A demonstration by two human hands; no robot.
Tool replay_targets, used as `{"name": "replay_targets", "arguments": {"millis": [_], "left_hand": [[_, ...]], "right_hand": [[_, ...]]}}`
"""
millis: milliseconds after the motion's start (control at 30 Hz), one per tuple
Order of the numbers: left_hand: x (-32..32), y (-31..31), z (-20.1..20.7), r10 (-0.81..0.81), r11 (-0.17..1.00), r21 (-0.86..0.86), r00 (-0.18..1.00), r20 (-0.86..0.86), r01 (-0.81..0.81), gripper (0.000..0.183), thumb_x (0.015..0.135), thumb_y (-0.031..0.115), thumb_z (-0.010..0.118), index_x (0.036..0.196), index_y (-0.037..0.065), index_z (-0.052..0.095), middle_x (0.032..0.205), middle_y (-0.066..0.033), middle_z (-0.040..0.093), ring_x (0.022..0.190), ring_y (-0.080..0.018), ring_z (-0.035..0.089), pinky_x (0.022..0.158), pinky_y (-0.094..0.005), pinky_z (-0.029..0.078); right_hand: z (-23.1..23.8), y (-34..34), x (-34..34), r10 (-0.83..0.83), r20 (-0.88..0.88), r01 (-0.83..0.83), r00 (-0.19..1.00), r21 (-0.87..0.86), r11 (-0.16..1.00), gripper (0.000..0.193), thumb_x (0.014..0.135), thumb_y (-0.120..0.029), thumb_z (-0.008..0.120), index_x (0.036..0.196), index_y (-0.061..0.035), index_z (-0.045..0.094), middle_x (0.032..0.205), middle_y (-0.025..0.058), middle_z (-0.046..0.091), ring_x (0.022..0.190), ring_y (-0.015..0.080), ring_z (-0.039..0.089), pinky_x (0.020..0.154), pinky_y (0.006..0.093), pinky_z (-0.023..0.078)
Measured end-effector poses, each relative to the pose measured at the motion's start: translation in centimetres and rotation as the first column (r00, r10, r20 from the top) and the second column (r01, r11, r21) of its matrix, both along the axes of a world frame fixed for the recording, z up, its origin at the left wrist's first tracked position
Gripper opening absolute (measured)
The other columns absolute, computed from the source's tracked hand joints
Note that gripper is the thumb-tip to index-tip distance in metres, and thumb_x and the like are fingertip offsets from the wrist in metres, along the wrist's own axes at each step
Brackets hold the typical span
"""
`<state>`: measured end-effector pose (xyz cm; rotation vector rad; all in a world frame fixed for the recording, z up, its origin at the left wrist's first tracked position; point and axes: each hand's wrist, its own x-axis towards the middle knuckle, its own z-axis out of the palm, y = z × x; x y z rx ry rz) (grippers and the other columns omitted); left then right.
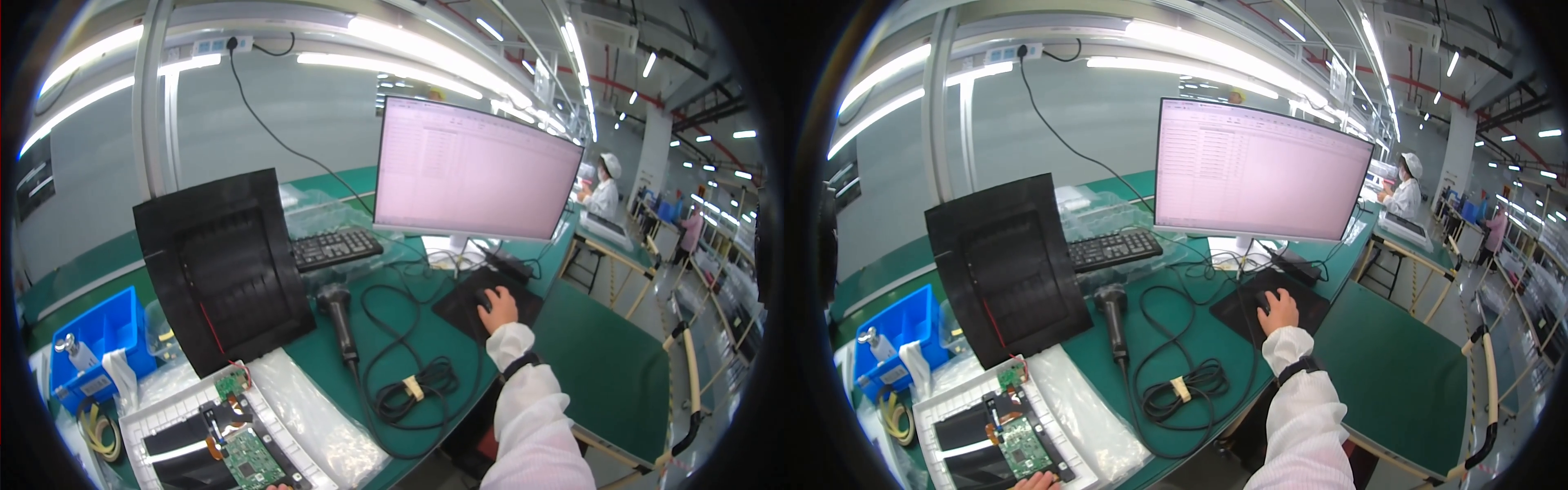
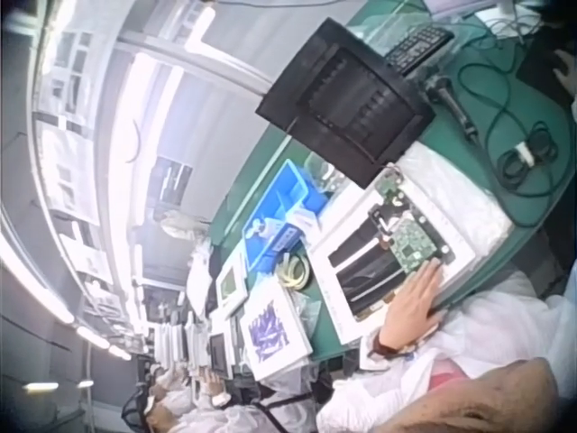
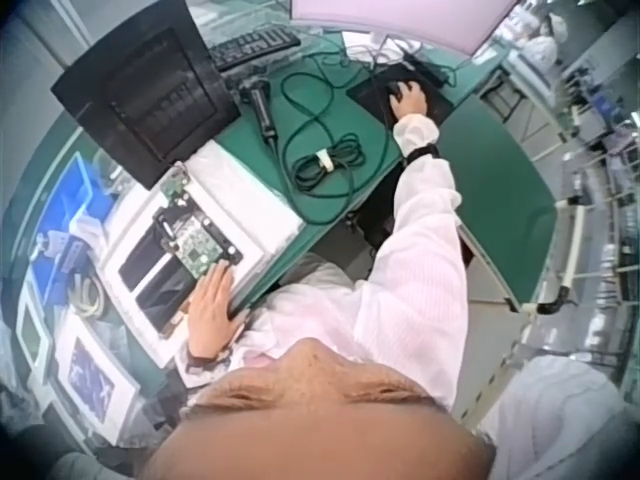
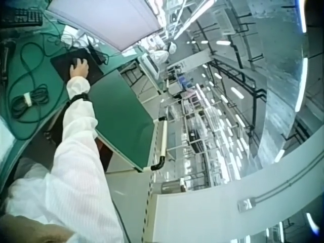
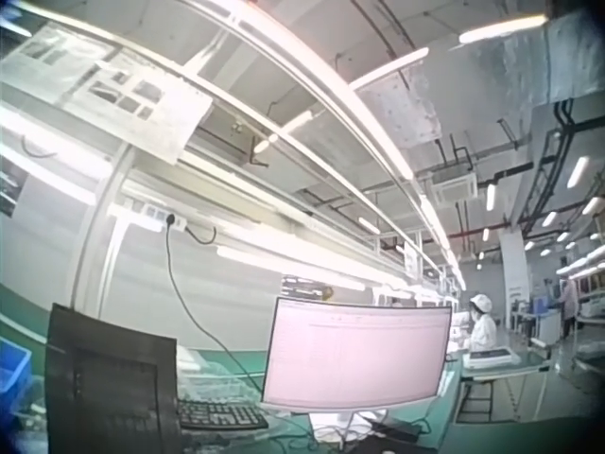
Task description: The person wipes a screen with a cloth, presses the circuit board components by hand, and scans the board with a handheld scanner. They then fit a black plastic cover over the assembly, operate a computer mouse and keyboard, and point at the back of the cover.
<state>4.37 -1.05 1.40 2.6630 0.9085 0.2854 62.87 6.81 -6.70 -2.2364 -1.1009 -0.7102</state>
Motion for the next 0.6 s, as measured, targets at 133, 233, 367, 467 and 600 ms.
{"name": "replay_targets", "arguments": {"millis": [133,233,367,467,600], "left_hand": [[0.0,0.1,0.0,0.001,1.000,0.004,1.000,-0.002,-0.001,0.069,0.063,0.016,0.073,0.123,-0.002,0.046,0.135,-0.0167,0.042,0.125,-0.0332,0.039,0.103,-0.0416,0.032],[-0.1,0.0,0.0,0.002,1.000,0.002,1.000,-0.009,-0.002,0.069,0.063,0.016,0.073,0.124,-0.002,0.046,0.136,-0.0167,0.041,0.125,-0.0332,0.039,0.103,-0.0416,0.032],[0.0,0.1,0.0,-0.008,1.000,-0.008,1.000,-0.021,0.008,0.070,0.063,0.016,0.073,0.125,-0.002,0.045,0.136,-0.0169,0.041,0.124,-0.0341,0.039,0.103,-0.0418,0.033],[0.0,0.0,-0.2,-0.001,1.000,-0.011,1.000,-0.022,0.000,0.071,0.064,0.016,0.073,0.127,-0.001,0.043,0.136,-0.0172,0.040,0.125,-0.0351,0.039,0.103,-0.0425,0.032],[0.2,0.1,-0.1,0.005,1.000,-0.015,0.999,-0.052,-0.006,0.075,0.065,0.014,0.071,0.131,0.001,0.039,0.136,-0.0171,0.040,0.126,-0.0352,0.037,0.103,-0.0434,0.031]], "right_hand": [[0.0,0.0,-0.1,-0.009,-0.009,0.009,1.000,-0.007,1.000,0.041,0.070,-0.024,0.069,0.109,-0.0150,0.060,0.121,0.0126,0.048,0.108,0.0333,0.049,0.086,0.0424,0.045],[-0.2,0.0,-0.3,-0.006,-0.005,0.006,1.000,0.006,1.000,0.041,0.070,-0.024,0.069,0.109,-0.0152,0.060,0.121,0.0126,0.049,0.107,0.0332,0.049,0.086,0.0426,0.045],[-0.2,-0.5,-0.1,-0.023,-0.005,0.023,1.000,0.007,1.000,0.041,0.070,-0.024,0.070,0.109,-0.0156,0.060,0.120,0.0127,0.049,0.107,0.0332,0.050,0.086,0.0427,0.046],[-0.3,-0.3,0.1,-0.016,0.031,0.016,0.999,0.023,1.000,0.041,0.069,-0.026,0.071,0.108,-0.0156,0.061,0.119,0.0126,0.050,0.106,0.0332,0.050,0.085,0.0425,0.046],[0.0,0.4,0.0,-0.017,0.000,0.017,1.000,0.002,1.000,0.043,0.069,-0.026,0.071,0.109,-0.0148,0.061,0.118,0.0119,0.050,0.105,0.0326,0.051,0.085,0.0419,0.046]]}}
